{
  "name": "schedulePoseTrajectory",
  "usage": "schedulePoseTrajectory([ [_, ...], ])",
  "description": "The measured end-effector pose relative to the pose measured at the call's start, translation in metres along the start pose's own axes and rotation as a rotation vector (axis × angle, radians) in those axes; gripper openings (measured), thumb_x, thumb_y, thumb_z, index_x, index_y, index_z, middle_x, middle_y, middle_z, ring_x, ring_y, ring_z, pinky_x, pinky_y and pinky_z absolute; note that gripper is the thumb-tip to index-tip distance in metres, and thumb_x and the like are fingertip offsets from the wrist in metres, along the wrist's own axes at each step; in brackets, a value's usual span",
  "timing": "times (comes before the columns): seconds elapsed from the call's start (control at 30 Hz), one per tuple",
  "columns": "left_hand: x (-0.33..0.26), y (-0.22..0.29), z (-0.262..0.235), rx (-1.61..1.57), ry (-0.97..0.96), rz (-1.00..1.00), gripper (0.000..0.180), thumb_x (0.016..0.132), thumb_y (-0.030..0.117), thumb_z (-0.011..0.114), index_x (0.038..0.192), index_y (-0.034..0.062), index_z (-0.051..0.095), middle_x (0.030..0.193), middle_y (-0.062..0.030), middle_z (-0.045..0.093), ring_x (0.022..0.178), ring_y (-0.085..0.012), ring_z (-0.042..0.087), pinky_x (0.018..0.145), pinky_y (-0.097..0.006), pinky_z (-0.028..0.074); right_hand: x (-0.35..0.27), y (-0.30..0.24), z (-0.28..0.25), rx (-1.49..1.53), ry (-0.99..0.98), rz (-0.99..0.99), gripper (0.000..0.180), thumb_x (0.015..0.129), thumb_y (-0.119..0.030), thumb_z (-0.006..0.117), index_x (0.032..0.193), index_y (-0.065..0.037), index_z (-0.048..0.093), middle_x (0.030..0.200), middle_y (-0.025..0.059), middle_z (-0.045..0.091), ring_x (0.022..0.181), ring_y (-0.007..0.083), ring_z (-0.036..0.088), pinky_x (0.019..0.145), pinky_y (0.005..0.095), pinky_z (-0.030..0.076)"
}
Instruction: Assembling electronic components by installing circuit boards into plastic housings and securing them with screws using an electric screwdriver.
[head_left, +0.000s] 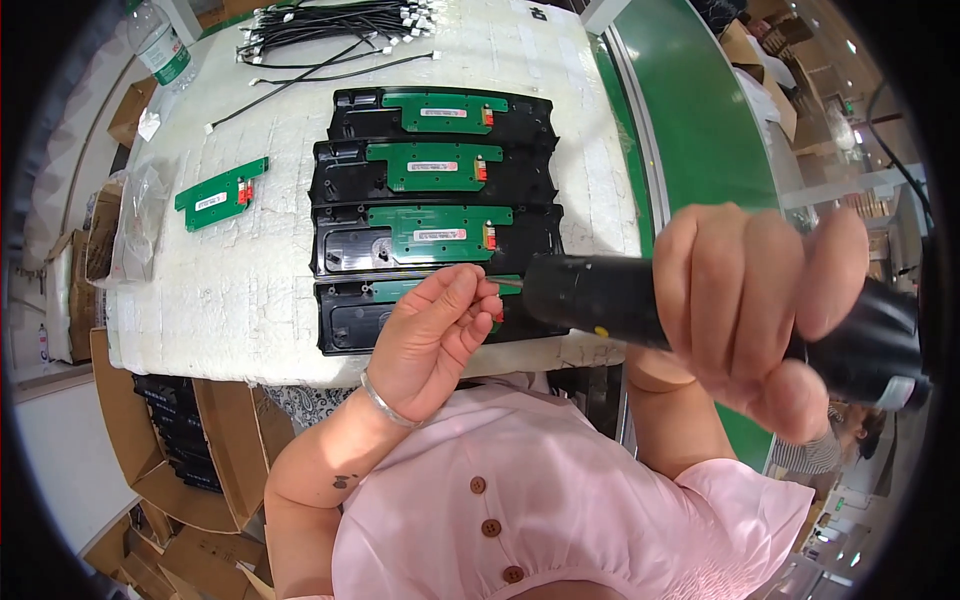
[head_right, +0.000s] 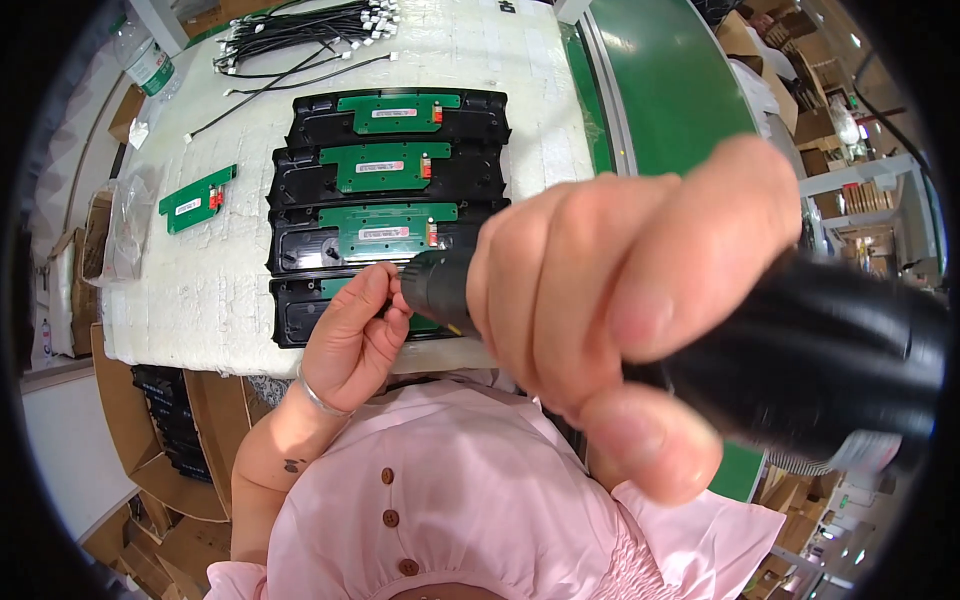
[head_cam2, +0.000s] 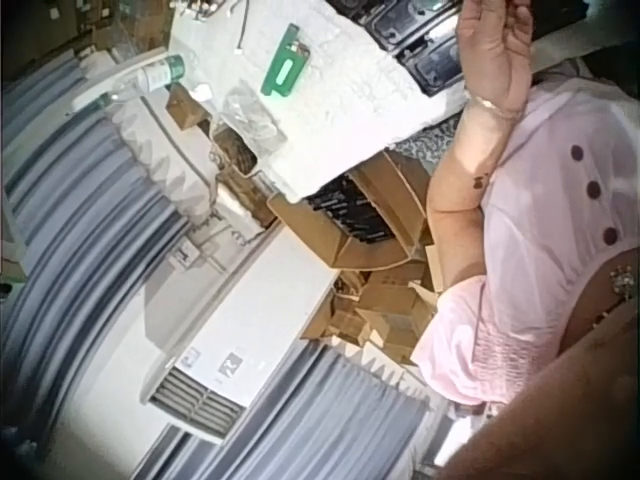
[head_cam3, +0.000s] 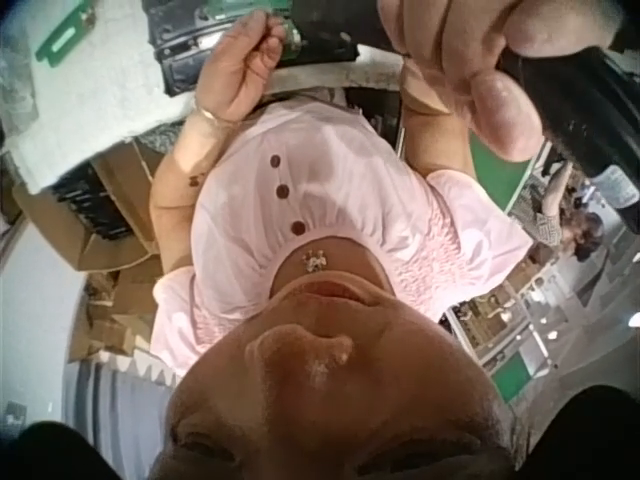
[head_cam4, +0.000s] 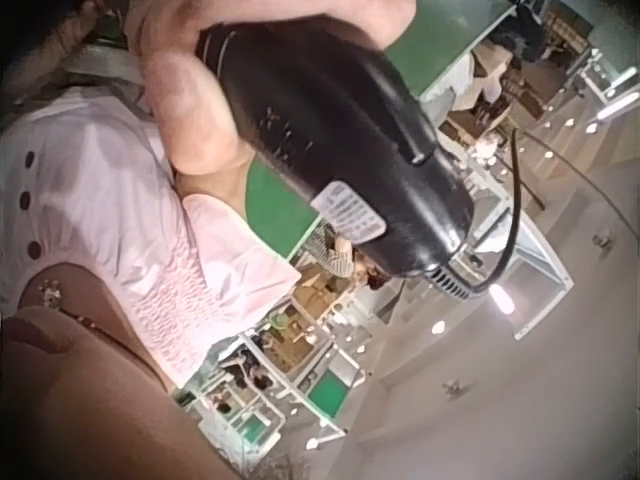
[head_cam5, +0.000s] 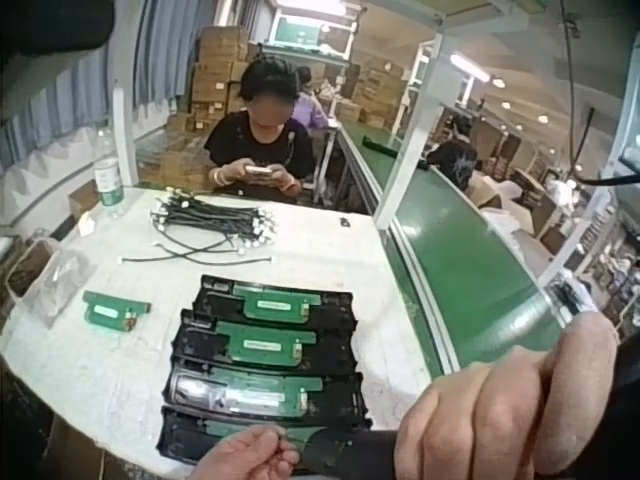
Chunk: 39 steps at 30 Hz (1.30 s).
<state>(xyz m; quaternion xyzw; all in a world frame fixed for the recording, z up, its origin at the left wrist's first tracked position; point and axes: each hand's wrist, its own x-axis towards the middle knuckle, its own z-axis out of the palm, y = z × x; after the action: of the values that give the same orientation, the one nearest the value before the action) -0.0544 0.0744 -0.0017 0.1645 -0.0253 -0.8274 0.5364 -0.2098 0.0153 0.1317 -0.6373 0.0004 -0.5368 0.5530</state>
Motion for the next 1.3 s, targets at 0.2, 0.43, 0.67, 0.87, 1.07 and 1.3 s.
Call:
schedulePoseTrajectory([
  [0.2,0.004,-0.005,0.002,-0.006,0.001,-0.029,0.015,0.087,0.016,0.053,0.095,0.0038,0.057,0.087,-0.0042,0.061,0.077,-0.0092,0.059,0.068,-0.018,0.05,-0.008,-0.008,0.0,-0.098,0.015,0.042,0.026,0.069,-0.006,0.062,0.083,-0.012,0.04,0.051,-0.0076,0.05,0.043,0.0023,0.047,0.044,0.0148,0.039],
  [0.43,0.005,-0.009,0.006,0.012,0.043,-0.049,0.015,0.087,0.018,0.054,0.094,0.0051,0.057,0.085,-0.0028,0.06,0.075,-0.0087,0.057,0.065,-0.017,0.048,-0.013,-0.007,-0.001,-0.066,0.013,0.026,0.026,0.07,-0.005,0.061,0.085,-0.011,0.041,0.053,-0.0067,0.051,0.043,0.0027,0.049,0.045,0.0153,0.04],
  [0.67,0.005,-0.012,0.002,-0.008,-0.025,-0.133,0.023,0.089,0.024,0.051,0.096,0.0027,0.055,0.087,-0.005,0.058,0.077,-0.0112,0.057,0.067,-0.019,0.048,-0.018,-0.006,-0.003,-0.06,0.068,0.019,0.026,0.07,-0.006,0.062,0.087,-0.01,0.042,0.052,-0.0069,0.05,0.044,0.0027,0.049,0.045,0.0151,0.04],
  [0.87,-0.002,-0.015,0.02,-0.045,0.082,-0.27,0.041,0.093,0.023,0.041,0.117,-0.0102,0.039,0.116,-0.0221,0.047,0.11,-0.0277,0.048,0.094,-0.03,0.042,-0.005,0.045,-0.027,-0.333,0.323,0.122,0.018,0.071,-0.004,0.047,0.088,-0.004,0.042,0.056,0.0023,0.036,0.043,0.011,0.034,0.048,0.0271,0.032],
  [1.07,-0.01,-0.003,0.007,0.157,0.139,-0.135,0.03,0.093,0.013,0.039,0.113,-0.0091,0.043,0.113,-0.0231,0.051,0.107,-0.0303,0.052,0.087,-0.027,0.049,-0.006,0.067,-0.053,-0.348,0.391,0.175,0.015,0.069,-0.003,0.046,0.084,-0.001,0.044,0.058,0.0052,0.042,0.046,0.0125,0.039,0.05,0.0291,0.036],
  [1.3,0.001,0.009,-0.013,0.222,0.052,-0.089,0.023,0.091,0.025,0.047,0.089,0.0033,0.053,0.074,-0.0014,0.059,0.064,-0.0065,0.056,0.051,-0.016,0.045,-0.004,0.072,-0.054,-0.359,0.414,0.206,0.016,0.068,-0.001,0.048,0.083,0.001,0.045,0.057,0.006,0.044,0.045,0.0132,0.04,0.048,0.0296,0.037],
])
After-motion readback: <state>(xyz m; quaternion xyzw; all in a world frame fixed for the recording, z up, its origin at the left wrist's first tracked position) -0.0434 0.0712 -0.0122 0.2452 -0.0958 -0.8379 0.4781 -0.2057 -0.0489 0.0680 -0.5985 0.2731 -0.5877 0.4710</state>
